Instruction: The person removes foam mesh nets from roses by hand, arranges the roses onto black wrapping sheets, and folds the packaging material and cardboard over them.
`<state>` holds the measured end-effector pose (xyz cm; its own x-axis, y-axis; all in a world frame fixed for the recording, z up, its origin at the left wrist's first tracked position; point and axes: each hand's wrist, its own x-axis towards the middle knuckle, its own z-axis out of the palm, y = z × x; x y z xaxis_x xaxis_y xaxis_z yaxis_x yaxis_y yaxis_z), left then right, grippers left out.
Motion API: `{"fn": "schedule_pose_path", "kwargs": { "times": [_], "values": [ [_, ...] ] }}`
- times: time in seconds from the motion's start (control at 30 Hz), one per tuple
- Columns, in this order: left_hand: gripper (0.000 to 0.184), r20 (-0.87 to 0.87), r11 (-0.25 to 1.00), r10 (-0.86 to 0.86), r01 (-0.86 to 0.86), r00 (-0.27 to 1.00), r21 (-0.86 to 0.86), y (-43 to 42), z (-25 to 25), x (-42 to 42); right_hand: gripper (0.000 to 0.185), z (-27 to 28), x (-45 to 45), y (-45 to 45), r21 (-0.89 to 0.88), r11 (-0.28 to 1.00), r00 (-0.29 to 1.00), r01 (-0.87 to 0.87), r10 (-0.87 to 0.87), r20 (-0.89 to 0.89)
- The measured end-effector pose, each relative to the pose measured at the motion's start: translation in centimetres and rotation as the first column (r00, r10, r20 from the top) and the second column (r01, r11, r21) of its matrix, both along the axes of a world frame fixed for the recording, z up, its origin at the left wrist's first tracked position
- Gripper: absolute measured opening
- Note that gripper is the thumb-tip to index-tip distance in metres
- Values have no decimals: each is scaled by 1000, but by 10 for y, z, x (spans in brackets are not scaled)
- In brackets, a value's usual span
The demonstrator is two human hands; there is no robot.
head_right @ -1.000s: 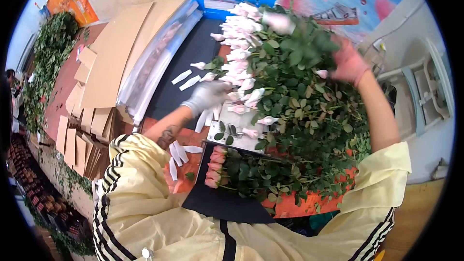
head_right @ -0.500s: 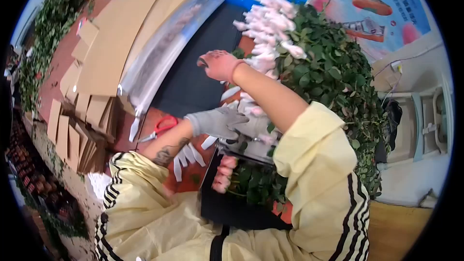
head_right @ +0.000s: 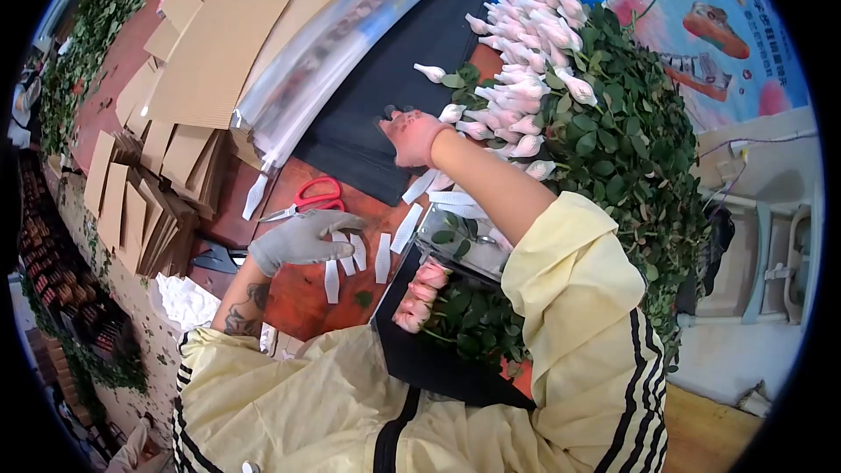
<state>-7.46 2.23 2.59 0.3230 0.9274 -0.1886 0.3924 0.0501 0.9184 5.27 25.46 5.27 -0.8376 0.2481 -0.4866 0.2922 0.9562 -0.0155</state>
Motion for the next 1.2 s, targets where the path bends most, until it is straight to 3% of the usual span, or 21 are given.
{"fn": "schedule_pose_path", "kwargs": {
  "times": [0.03,0.1,0.13,0.2,0.23,0.27,0.33,0.4,0.47,0.5,0.67,0.73,0.77,0.87,0.93,0.97,1.0,1.03,1.07,1.13,1.2],
  "values": [
    [46,-1,1000,4,-4,1000,3,-4,-7,1,66,4,0,5,3,1000,1000,-4,4,-1],
    [56,467,956,263,-162,844,-245,-11,-14,5,34,16,4,12,1,996,991,92,-92,-93],
    [56,466,957,262,-164,845,-240,-16,-12,9,34,21,10,8,5,996,991,91,-90,-95],
    [67,566,794,606,-468,559,-388,-20,-5,18,14,33,28,-7,272,954,984,-128,157,-87],
    [78,593,686,721,-485,357,-542,-19,-9,22,11,41,39,-9,321,927,948,-193,261,-181],
    [78,597,689,718,-488,358,-536,-21,-9,21,11,48,46,-14,327,925,947,-194,263,-182],
    [76,738,683,673,-338,-52,-647,-30,-10,13,12,80,55,-34,160,956,969,-246,247,12],
    [66,774,718,628,-325,-79,-616,-19,-32,5,15,80,63,-43,168,965,975,-202,215,-61],
    [56,690,633,699,-285,-187,-719,0,-47,-3,27,57,60,-40,139,990,920,-34,85,-382],
    [51,626,551,746,-319,-227,-772,11,-51,-2,47,53,44,-38,33,999,971,23,-15,-237],
    [50,749,650,655,-433,-98,-624,11,-31,13,77,-1,15,-38,115,993,988,30,-12,-151],
    [54,726,653,671,-585,153,-480,-7,-20,29,83,1,13,-31,199,979,998,51,-57,29],
    [52,710,654,674,-610,203,-447,-16,-21,34,85,-11,18,-23,195,980,1000,30,-30,-3],
    [44,604,649,693,-706,394,-285,-50,-15,54,82,-14,17,-19,203,978,999,-41,37,21],
    [49,535,634,714,-740,451,-223,-72,-9,63,65,-21,19,-21,310,943,982,-119,157,-102],
    [54,197,647,712,-739,674,189,-77,-9,64,52,-21,15,-13,241,970,989,-39,71,-126],
    [59,-207,665,699,-516,684,540,-82,-9,67,41,-12,13,-12,170,984,989,44,-18,-147],
    [69,-263,706,680,-516,684,485,-85,-13,80,24,1,14,-13,300,954,952,17,77,-297],
    [69,-267,705,680,-509,683,493,-83,-17,86,24,1,11,-9,304,953,949,22,76,-306],
    [71,-427,822,554,-389,715,415,-76,-24,98,22,8,10,-3,343,939,955,-10,111,-276],
    [72,-473,816,566,-374,676,442,-67,-46,103,18,21,10,-10,374,900,957,-226,277,-89]
  ]
}}
